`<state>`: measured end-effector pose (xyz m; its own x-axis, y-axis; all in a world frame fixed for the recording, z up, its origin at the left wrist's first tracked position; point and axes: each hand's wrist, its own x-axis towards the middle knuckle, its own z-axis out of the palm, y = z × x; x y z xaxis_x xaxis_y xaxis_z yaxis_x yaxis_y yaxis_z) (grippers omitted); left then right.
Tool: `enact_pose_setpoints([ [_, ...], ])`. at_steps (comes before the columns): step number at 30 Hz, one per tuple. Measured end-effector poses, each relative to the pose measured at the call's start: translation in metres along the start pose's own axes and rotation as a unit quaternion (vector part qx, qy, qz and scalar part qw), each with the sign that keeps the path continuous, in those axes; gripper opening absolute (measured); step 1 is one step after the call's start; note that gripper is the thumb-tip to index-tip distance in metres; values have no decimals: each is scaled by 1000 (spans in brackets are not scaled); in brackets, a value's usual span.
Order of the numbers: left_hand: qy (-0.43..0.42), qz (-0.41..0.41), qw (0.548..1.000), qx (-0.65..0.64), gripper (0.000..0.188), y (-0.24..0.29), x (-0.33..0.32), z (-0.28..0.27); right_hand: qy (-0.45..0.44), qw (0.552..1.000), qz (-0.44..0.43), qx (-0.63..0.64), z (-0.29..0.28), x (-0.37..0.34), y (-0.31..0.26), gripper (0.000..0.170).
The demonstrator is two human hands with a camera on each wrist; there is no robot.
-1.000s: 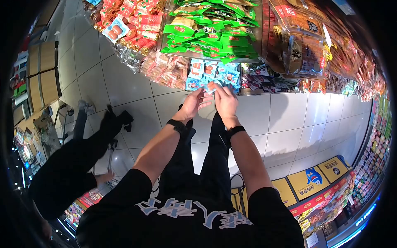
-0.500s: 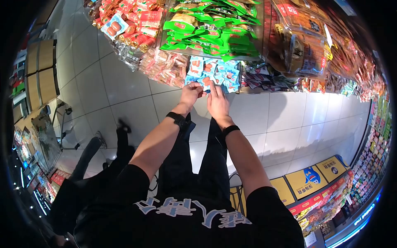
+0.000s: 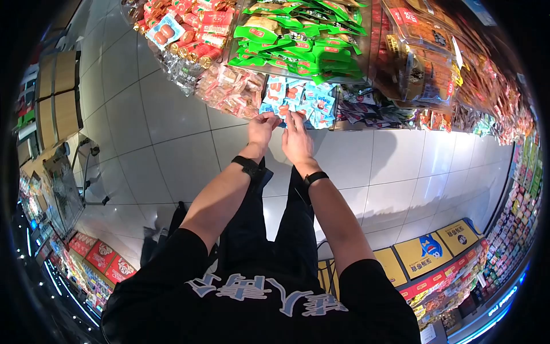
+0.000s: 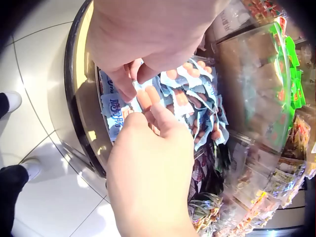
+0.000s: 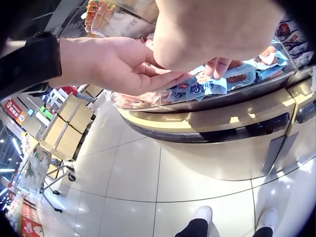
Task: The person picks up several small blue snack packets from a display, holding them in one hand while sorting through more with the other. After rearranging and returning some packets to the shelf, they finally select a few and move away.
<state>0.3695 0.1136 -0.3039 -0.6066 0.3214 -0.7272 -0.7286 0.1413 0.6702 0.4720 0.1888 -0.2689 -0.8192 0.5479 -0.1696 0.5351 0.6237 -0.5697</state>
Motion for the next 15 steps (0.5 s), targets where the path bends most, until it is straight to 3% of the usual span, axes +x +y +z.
enact_pose_setpoints([
  [7,4,29,1000,4,33,-2,-15,4,-48,997,43,43,-11,-6,-11,51],
  [10,-2,-3,1000,9,34,8,-28,7,-18,999,11,39,-12,-16,-7,51],
  [15,-25,11,994,102,38,6,-29,-3,-42,998,25,35,-30,-32,-4,49],
])
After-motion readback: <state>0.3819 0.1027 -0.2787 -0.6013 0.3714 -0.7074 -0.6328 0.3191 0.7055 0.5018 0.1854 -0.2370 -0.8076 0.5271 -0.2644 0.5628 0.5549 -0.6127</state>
